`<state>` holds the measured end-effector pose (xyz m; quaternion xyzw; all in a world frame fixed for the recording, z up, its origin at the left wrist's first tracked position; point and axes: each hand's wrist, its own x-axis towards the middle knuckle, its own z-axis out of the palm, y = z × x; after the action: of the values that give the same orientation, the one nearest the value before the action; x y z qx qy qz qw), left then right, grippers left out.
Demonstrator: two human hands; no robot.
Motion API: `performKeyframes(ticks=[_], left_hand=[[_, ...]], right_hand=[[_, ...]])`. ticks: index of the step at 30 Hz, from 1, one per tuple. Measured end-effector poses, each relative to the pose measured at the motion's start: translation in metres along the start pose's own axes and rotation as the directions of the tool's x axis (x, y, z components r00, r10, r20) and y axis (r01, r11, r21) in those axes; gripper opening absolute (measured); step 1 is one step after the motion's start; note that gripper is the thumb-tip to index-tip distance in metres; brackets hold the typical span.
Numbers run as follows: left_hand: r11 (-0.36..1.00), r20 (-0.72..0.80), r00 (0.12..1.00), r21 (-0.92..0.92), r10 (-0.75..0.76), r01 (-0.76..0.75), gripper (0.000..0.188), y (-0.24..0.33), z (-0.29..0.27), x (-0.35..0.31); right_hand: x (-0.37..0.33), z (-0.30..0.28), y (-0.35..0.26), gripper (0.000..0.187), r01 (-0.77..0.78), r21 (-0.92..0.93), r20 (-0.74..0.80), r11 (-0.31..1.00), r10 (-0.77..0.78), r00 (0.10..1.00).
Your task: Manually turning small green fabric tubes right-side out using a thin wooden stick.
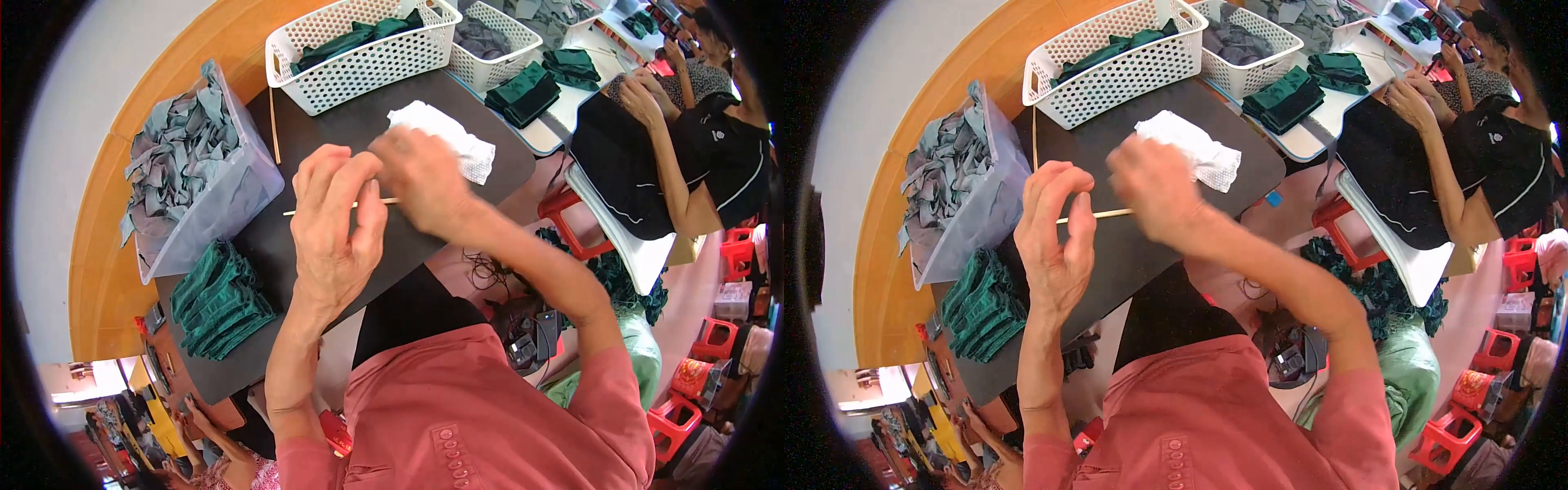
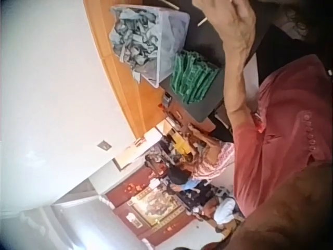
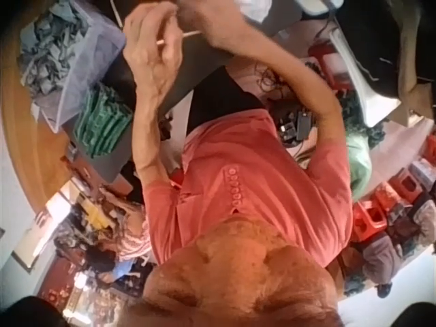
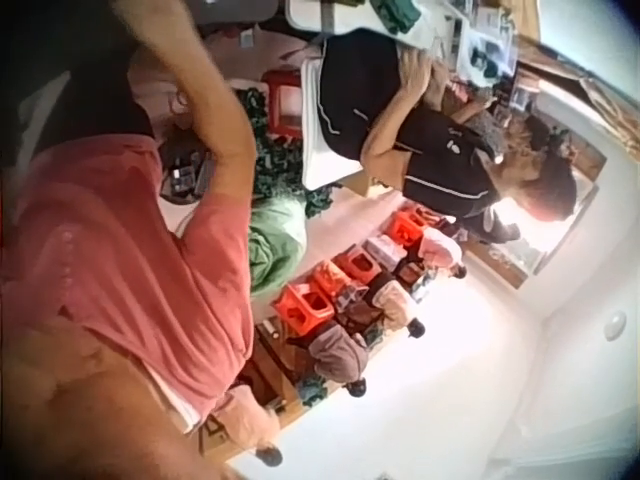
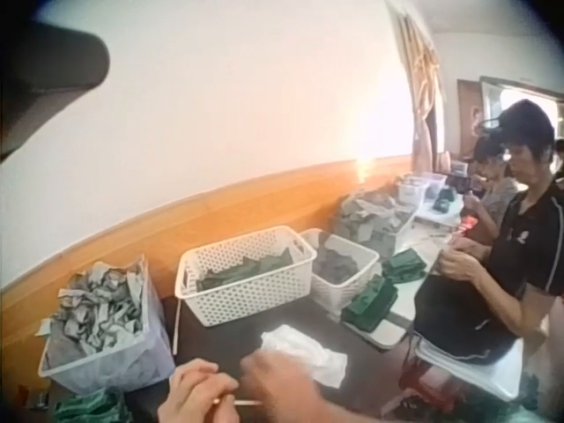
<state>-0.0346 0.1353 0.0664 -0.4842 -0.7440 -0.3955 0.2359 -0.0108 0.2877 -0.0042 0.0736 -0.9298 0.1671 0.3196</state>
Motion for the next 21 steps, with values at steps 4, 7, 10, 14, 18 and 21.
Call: performKeyframes(ticks=[4, 7, 10, 14, 18, 21], left_hand=[[0.984, 0.067, 0.988, -0.102, -0.142, 0.148, 0.022, -0.019, 0.017, -0.016], [0.966, 0.119, 0.981, -0.19, -0.153, 0.174, 0.023, -0.018, 0.032, -0.021], [0.975, 0.209, 0.972, -0.169, -0.104, 0.141, 0.02, -0.012, 0.031, -0.019], [0.979, 0.181, 0.981, -0.179, -0.064, 0.097, 0.022, -0.009, 0.009, -0.018], [0.992, 0.22, 0.976, -0.123, 0.01, 0.018, 0.021, -0.008, -0.027, 0.002], [0.999, 0.207, 0.977, 0.011, 0.045, -0.048, 0.016, -0.03, -0.065, 0.021]], right_hand=[[-0.001, -0.017, 0.054, 0.024, -0.264, -0.11, 0.161, 0.958, 0.279, 0.947], [-0.006, -0.009, 0.073, 0.019, -0.159, -0.014, 0.182, 0.987, 0.159, 0.97], [-0.008, -0.009, 0.073, 0.015, -0.145, 0.007, 0.171, 0.989, 0.141, 0.975], [0.0, -0.027, 0.057, 0.04, -0.215, -0.125, 0.214, 0.968, 0.238, 0.947], [-0.002, -0.013, 0.078, 0.033, -0.081, -0.26, 0.211, 0.962, 0.139, 0.968], [-0.004, -0.01, 0.085, 0.018, -0.076, -0.245, 0.253, 0.967, 0.139, 0.957]])
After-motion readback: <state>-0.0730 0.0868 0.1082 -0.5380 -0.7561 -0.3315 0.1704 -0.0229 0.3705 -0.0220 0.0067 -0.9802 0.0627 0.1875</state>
